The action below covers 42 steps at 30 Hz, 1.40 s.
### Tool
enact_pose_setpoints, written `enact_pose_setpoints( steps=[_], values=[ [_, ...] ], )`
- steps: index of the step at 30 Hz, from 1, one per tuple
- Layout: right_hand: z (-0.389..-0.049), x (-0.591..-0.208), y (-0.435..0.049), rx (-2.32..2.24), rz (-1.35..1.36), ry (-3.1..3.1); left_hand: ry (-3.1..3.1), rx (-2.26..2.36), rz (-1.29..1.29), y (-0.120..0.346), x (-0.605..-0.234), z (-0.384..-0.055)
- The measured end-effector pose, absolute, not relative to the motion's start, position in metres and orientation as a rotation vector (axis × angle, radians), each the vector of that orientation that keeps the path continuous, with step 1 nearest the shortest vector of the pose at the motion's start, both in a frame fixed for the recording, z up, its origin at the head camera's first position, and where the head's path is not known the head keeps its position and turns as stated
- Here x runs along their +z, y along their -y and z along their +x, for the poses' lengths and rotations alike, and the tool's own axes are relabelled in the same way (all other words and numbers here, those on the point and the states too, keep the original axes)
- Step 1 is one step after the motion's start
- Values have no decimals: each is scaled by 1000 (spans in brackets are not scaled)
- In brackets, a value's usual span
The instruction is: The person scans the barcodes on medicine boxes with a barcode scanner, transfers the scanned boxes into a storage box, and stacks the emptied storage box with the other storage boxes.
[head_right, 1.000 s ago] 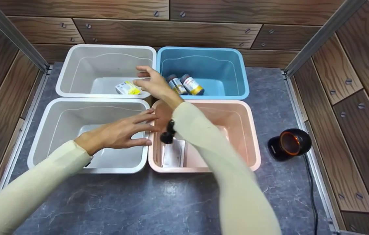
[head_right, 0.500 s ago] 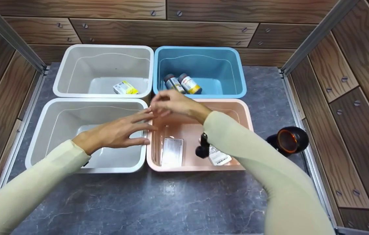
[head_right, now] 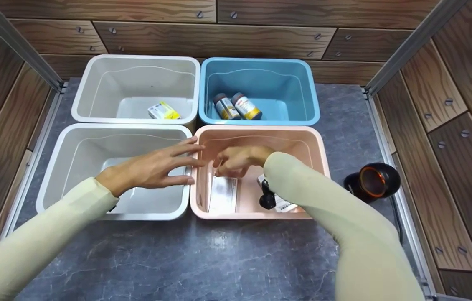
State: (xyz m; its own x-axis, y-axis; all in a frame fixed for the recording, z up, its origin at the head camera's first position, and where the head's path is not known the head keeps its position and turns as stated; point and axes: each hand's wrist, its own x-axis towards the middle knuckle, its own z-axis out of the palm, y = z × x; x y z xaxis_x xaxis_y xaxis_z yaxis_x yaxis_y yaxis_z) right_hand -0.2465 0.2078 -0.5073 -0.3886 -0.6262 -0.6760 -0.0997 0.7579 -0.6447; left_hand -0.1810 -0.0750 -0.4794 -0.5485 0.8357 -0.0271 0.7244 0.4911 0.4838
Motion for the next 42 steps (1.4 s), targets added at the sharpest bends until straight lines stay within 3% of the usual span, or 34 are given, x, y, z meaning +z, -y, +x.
enact_pose_setpoints(
  steps=[10,20,31,42],
  values=[
    [-237,-514,-203,-409,-431,-1818,-2478,610,1306,74,-478,-181],
    [-236,-518,-209,-573,-565,-1913,-2476,604,1320,73,-479,-181],
    [-226,-468,-222,-677,-963,-2181,-2487,650,1381,74,-480,-181],
    [-185,-433,-260,-946,-851,-2462,-2497,646,1360,74,-483,-181]
  ],
)
